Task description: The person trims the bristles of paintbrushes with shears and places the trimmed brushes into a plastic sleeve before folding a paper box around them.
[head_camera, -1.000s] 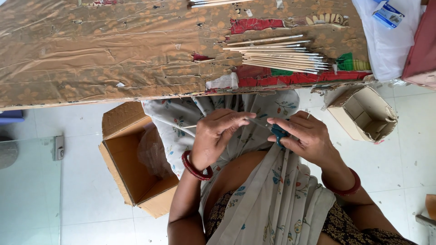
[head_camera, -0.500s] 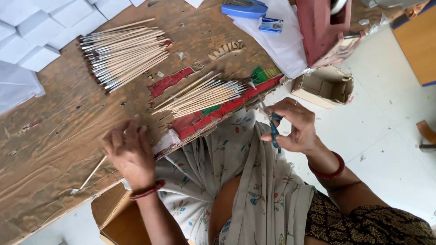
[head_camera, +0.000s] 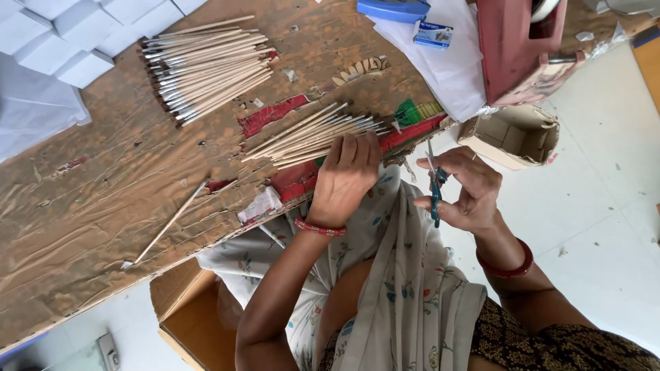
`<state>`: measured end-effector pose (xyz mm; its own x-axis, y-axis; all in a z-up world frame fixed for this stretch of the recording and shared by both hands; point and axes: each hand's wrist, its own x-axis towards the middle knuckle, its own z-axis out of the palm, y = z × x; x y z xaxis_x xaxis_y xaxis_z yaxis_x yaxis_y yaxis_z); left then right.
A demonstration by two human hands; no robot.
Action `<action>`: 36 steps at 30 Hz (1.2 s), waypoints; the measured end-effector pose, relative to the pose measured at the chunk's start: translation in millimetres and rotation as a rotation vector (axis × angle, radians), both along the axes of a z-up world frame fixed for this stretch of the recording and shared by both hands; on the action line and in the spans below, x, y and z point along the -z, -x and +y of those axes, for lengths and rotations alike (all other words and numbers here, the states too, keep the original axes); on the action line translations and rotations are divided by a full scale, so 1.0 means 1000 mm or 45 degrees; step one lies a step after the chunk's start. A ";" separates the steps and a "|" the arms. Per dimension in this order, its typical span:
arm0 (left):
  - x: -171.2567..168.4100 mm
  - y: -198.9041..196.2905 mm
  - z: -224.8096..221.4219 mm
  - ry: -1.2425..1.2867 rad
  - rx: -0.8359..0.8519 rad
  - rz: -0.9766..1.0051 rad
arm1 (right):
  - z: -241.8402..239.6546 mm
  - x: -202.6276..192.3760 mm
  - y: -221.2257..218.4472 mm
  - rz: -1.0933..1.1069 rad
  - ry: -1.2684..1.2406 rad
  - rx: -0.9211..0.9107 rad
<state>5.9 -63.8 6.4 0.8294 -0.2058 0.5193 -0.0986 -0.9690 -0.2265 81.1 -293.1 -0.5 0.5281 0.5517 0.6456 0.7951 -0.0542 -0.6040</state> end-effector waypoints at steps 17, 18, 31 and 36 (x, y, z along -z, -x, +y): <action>0.013 0.127 0.025 2.532 0.361 0.039 | 0.036 -0.008 0.035 0.097 0.294 -0.433; 0.016 0.130 0.024 2.604 0.346 0.022 | 0.038 -0.010 0.037 0.072 0.351 -0.450; -0.013 0.144 0.018 2.283 0.278 -0.112 | 0.046 -0.027 0.049 -0.017 0.485 -0.474; -0.017 0.144 0.015 1.982 0.190 -0.166 | 0.044 -0.021 0.049 -0.055 0.434 -0.469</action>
<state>-137.6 -48.9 23.9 0.7855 0.5069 0.3550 -0.2715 -0.2333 0.9337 32.4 -249.2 20.1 0.2354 0.8796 0.4134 0.8223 0.0465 -0.5671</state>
